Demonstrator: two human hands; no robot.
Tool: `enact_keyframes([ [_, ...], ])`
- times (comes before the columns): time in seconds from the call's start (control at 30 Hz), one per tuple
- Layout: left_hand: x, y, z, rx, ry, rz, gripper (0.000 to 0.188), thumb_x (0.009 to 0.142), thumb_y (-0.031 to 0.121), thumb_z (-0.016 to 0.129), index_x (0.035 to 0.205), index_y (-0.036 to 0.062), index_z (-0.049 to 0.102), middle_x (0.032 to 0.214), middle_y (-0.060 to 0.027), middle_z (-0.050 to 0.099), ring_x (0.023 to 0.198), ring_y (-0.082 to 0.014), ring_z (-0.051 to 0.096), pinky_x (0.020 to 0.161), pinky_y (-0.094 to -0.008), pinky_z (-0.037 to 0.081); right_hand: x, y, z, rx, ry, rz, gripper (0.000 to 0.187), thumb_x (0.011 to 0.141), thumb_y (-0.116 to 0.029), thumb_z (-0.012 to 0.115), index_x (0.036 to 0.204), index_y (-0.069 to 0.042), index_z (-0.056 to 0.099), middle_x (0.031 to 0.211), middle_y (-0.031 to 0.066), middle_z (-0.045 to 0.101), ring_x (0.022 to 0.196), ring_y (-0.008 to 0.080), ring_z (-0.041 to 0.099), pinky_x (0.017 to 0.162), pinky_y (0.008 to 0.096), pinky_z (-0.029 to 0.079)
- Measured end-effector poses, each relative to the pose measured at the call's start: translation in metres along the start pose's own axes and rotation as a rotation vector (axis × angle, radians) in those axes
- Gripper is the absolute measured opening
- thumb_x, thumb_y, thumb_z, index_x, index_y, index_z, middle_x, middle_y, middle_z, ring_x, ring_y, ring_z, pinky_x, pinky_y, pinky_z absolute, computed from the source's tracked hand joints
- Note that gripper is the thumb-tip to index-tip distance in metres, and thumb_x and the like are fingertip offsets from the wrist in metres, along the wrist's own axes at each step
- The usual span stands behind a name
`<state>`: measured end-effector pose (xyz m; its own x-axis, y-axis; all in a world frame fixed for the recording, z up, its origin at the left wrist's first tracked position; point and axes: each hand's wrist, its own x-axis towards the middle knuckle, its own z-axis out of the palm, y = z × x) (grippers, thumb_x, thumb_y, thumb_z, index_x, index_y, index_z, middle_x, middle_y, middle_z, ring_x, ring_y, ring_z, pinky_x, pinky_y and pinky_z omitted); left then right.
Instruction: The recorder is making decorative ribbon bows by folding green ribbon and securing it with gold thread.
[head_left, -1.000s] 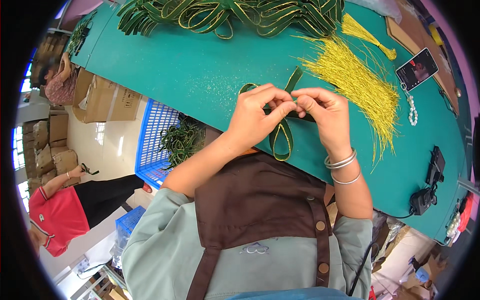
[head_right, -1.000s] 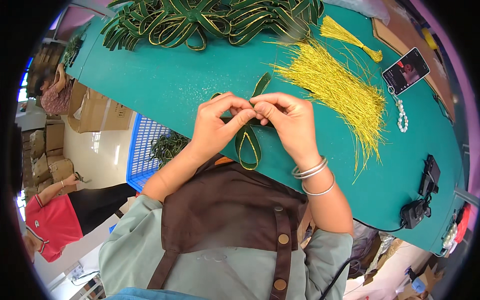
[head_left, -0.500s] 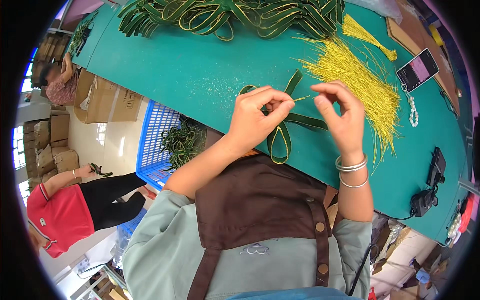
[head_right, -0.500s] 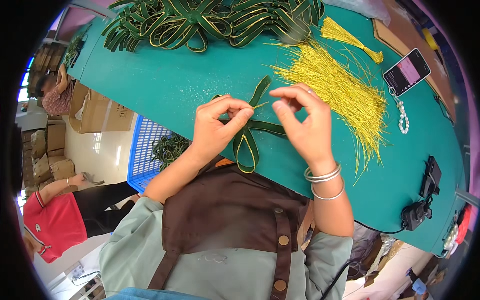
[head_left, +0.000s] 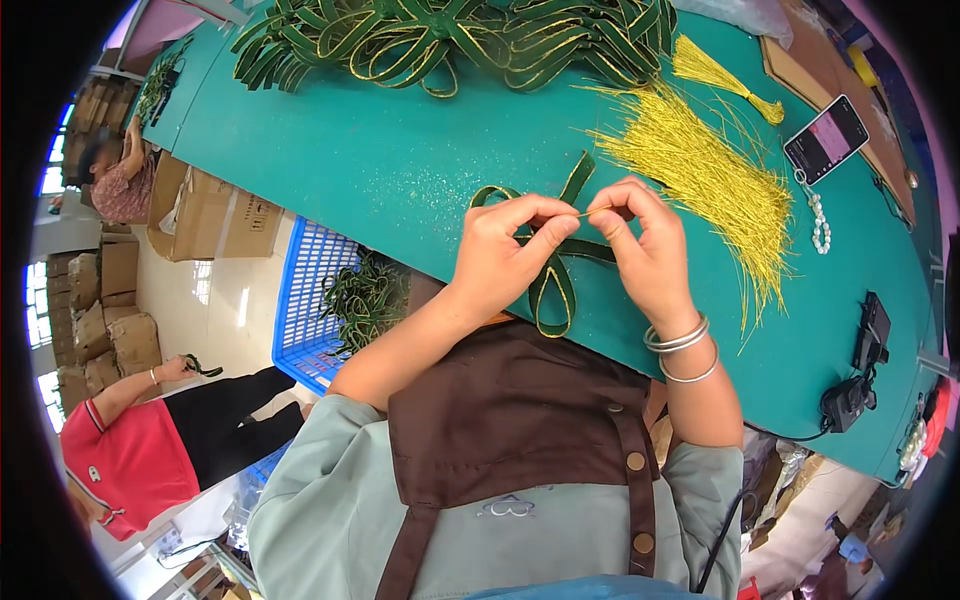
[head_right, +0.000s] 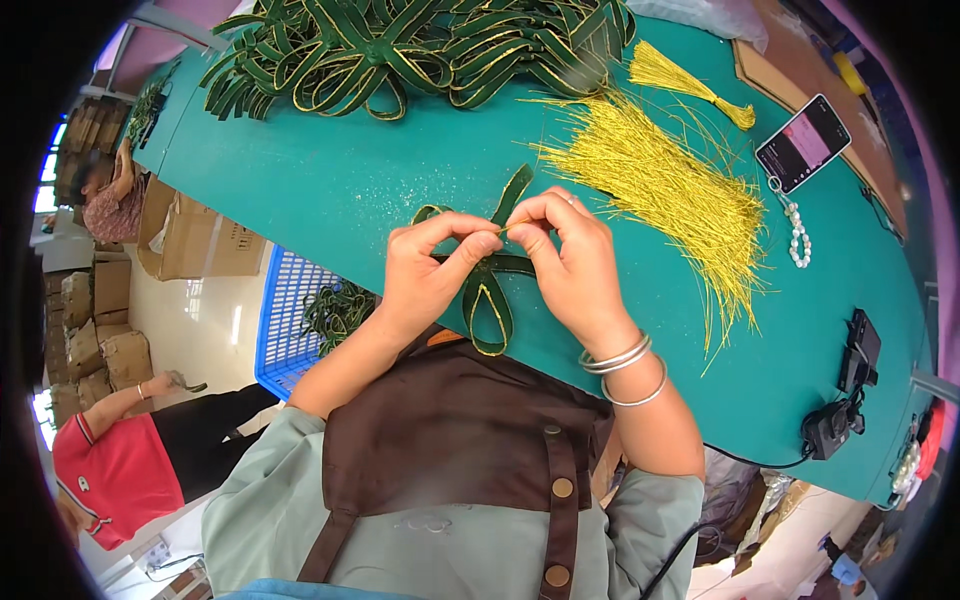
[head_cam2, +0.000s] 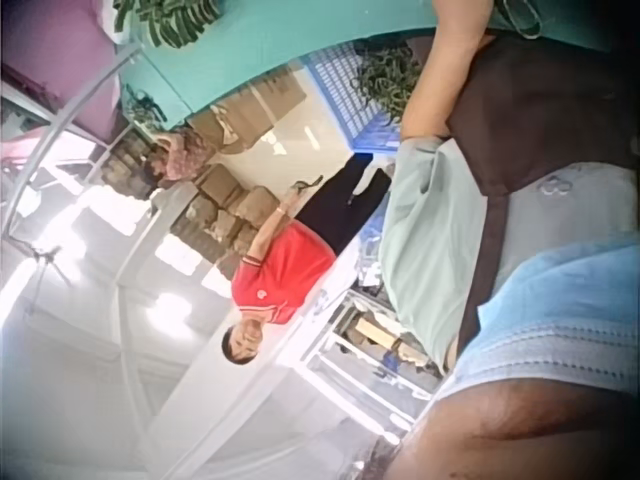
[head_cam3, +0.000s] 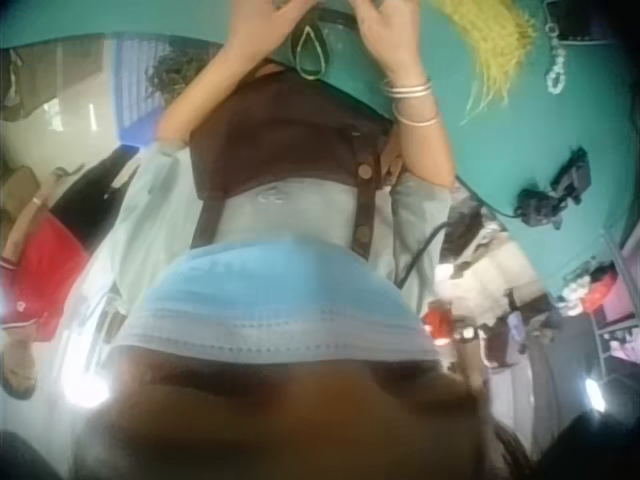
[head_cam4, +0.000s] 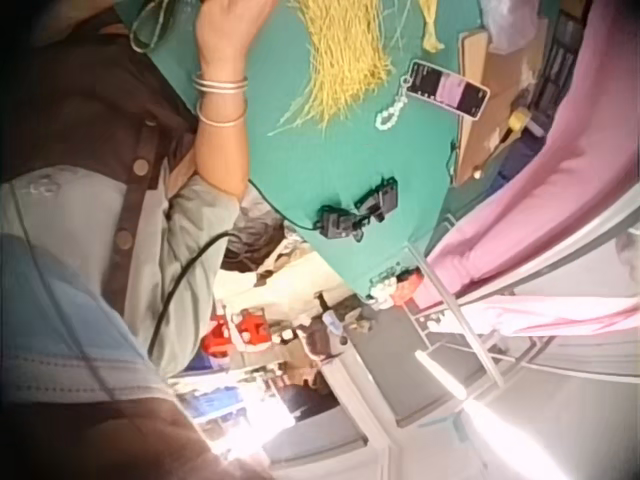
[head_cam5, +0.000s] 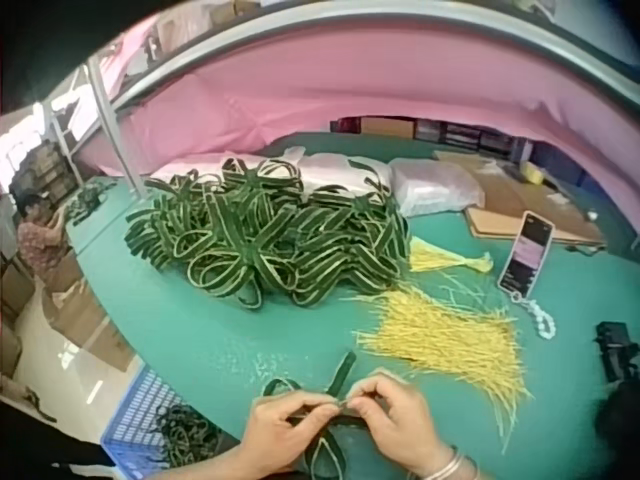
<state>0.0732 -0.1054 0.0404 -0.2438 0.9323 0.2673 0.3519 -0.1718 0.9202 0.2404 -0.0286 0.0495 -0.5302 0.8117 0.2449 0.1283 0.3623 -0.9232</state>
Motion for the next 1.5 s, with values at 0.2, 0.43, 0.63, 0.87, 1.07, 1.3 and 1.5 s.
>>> enact_keyframes([
  [0.2,-0.001,0.000,-0.001,-0.033,-0.033,-0.034,0.011,0.092,0.009,0.073,0.098,0.0001,0.074,0.082,-0.0065,0.075,0.075,-0.0107,0.069,0.068,-0.0248,0.054,-0.001,0.005,0.003,-0.090,0.007,-0.044,0.006,0.091,-0.003,0.068,0.092,0.000,0.062,0.085,0.0057,0.059,0.078,0.0166,0.057,0.074,0.0289,0.048],
  [0.43,0.001,0.002,-0.001,-0.079,-0.044,-0.067,0.010,0.093,0.008,0.071,0.097,-0.0004,0.073,0.080,-0.0063,0.074,0.074,-0.0104,0.068,0.068,-0.0254,0.053,0.000,0.001,0.002,-0.067,0.002,-0.018,0.006,0.090,-0.003,0.068,0.091,0.000,0.063,0.087,0.0063,0.061,0.082,0.0171,0.060,0.078,0.0290,0.049],
  [0.63,0.002,0.002,-0.001,-0.055,-0.039,-0.049,0.009,0.091,0.008,0.073,0.095,-0.0009,0.073,0.079,-0.0067,0.073,0.072,-0.0108,0.068,0.066,-0.0257,0.054,0.001,0.002,-0.002,-0.042,0.023,-0.019,0.006,0.089,-0.003,0.069,0.090,0.000,0.064,0.088,0.0063,0.063,0.082,0.0165,0.060,0.078,0.0291,0.050],
  [0.87,0.002,0.003,-0.003,-0.030,-0.055,-0.087,0.008,0.090,0.007,0.072,0.091,-0.0005,0.071,0.078,-0.0040,0.071,0.071,-0.0080,0.064,0.065,-0.0243,0.051,0.001,-0.002,-0.007,-0.188,0.045,-0.123,0.010,0.086,-0.003,0.072,0.096,-0.002,0.071,0.095,0.0069,0.067,0.082,0.0168,0.063,0.078,0.0293,0.049],
  [1.07,0.003,-0.002,-0.005,-0.067,-0.081,-0.121,0.008,0.091,0.007,0.071,0.092,-0.0005,0.071,0.079,-0.0019,0.070,0.073,-0.0069,0.062,0.065,-0.0236,0.050,0.004,-0.003,-0.010,-0.499,0.114,-0.421,0.019,0.081,-0.003,0.075,0.100,-0.008,0.074,0.095,0.0075,0.068,0.083,0.0222,0.064,0.084,0.0346,0.046],
  [1.3,0.003,0.000,-0.005,-0.081,-0.089,-0.140,0.009,0.091,0.008,0.071,0.092,-0.0009,0.071,0.080,-0.0015,0.070,0.073,-0.0064,0.062,0.066,-0.0234,0.050,0.006,0.000,-0.008,-0.482,0.096,-0.432,0.013,0.080,-0.001,0.074,0.090,-0.008,0.069,0.088,0.0069,0.067,0.084,0.0241,0.063,0.084,0.0366,0.045],
  [1.5,-0.003,-0.007,-0.008,0.175,-0.069,0.161,0.011,0.086,0.004,0.076,0.094,0.0000,0.070,0.083,-0.0072,0.070,0.080,-0.0153,0.065,0.067,-0.0254,0.052,0.001,-0.001,-0.007,-0.295,0.050,-0.149,0.009,0.084,0.004,0.064,0.089,-0.004,0.065,0.086,0.0056,0.065,0.082,0.0161,0.061,0.079,0.0296,0.047],
])
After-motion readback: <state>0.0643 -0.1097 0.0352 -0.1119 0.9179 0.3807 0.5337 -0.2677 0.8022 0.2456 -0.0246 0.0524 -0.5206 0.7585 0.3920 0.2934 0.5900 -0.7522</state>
